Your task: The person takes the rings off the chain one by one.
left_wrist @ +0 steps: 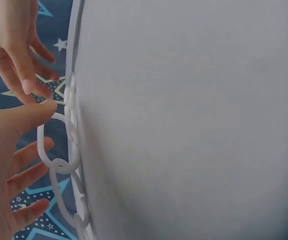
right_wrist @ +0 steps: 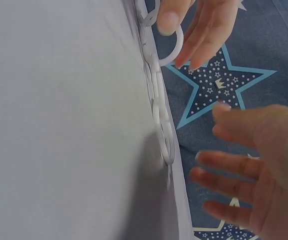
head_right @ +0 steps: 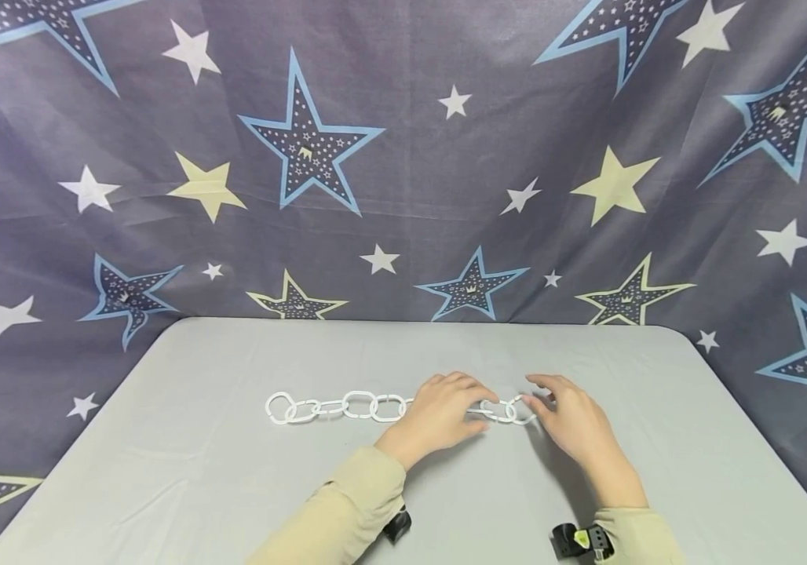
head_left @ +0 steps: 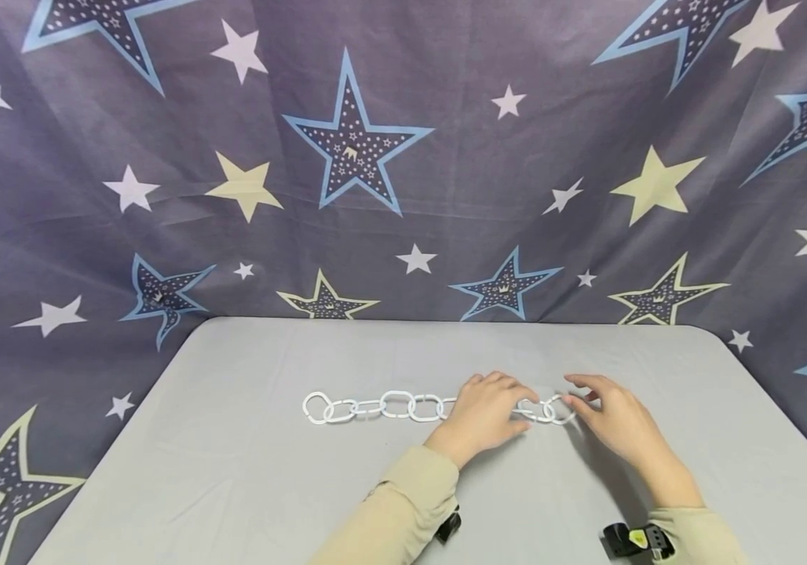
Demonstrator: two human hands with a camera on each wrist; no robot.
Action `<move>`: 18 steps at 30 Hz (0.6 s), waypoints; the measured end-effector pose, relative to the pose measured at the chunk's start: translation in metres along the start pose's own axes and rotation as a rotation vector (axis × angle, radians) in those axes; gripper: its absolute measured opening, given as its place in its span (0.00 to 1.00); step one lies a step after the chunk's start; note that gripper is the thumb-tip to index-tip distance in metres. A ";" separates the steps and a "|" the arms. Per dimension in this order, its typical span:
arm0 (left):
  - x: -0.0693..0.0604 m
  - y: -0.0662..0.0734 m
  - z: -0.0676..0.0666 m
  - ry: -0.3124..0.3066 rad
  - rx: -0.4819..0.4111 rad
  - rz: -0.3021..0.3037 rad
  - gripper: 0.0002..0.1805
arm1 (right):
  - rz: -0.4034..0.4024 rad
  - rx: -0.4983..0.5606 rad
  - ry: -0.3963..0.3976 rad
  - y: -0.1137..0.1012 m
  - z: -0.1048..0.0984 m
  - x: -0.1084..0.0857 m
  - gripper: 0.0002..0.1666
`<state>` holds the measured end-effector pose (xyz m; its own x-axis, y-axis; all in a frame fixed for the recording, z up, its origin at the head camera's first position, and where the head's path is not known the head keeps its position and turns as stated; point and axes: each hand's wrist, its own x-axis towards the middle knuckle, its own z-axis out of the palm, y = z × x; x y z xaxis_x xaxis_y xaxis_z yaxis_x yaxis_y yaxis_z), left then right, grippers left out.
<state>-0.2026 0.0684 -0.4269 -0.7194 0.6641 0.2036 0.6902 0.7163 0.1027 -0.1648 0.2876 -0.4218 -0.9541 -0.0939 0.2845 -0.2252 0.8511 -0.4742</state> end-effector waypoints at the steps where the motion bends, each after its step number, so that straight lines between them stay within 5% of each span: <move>1: 0.001 0.000 0.001 -0.001 0.001 0.004 0.21 | 0.013 0.004 -0.003 0.000 0.000 0.000 0.23; 10: 0.005 0.000 0.007 -0.007 0.010 0.009 0.15 | 0.059 0.022 -0.020 0.003 0.005 0.000 0.13; 18: 0.011 0.002 0.011 0.019 0.072 0.028 0.12 | 0.075 0.035 -0.117 0.007 0.007 -0.001 0.07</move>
<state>-0.2102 0.0792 -0.4351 -0.6981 0.6802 0.2236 0.7020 0.7117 0.0265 -0.1669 0.2899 -0.4311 -0.9845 -0.0918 0.1494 -0.1572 0.8397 -0.5199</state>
